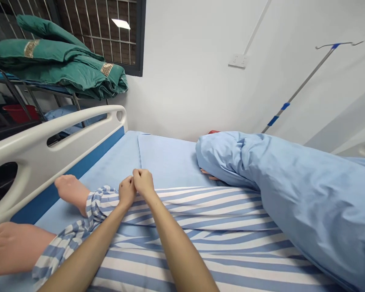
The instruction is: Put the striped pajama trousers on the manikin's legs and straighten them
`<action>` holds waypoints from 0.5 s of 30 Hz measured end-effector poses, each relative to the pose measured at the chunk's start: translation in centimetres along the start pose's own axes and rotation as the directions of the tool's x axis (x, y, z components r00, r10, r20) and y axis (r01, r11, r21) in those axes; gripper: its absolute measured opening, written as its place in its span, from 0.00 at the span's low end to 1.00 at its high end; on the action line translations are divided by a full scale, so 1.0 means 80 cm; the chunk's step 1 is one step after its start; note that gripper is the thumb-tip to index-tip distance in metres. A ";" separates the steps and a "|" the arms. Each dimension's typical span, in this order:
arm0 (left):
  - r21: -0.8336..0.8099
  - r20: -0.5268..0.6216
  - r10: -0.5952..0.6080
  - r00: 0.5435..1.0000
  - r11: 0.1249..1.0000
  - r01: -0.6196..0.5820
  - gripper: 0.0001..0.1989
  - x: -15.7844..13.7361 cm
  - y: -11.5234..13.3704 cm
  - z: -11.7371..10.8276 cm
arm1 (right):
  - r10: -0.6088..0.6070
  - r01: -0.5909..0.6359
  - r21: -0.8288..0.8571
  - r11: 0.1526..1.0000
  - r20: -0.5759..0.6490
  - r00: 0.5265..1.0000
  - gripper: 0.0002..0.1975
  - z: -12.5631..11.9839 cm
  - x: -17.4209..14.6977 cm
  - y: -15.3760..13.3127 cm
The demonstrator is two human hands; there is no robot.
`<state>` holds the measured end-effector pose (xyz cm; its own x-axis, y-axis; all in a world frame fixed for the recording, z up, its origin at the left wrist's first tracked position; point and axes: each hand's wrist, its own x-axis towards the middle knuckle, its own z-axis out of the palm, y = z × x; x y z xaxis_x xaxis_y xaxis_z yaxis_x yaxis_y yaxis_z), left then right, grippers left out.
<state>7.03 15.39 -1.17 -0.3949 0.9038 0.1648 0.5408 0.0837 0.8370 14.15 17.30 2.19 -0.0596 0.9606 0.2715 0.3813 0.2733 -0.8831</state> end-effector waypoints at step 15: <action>-0.179 0.040 0.042 0.998 0.983 -0.034 0.15 0.009 -0.003 0.004 | 0.007 -0.016 0.275 0.961 0.034 0.999 0.20 -0.008 -0.012 0.045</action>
<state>6.85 16.15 -1.46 -0.3420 0.9226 0.1783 0.4123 -0.0232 0.9107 16.16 17.32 -0.98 -0.0885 0.9636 0.2522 0.1138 0.2613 -0.9585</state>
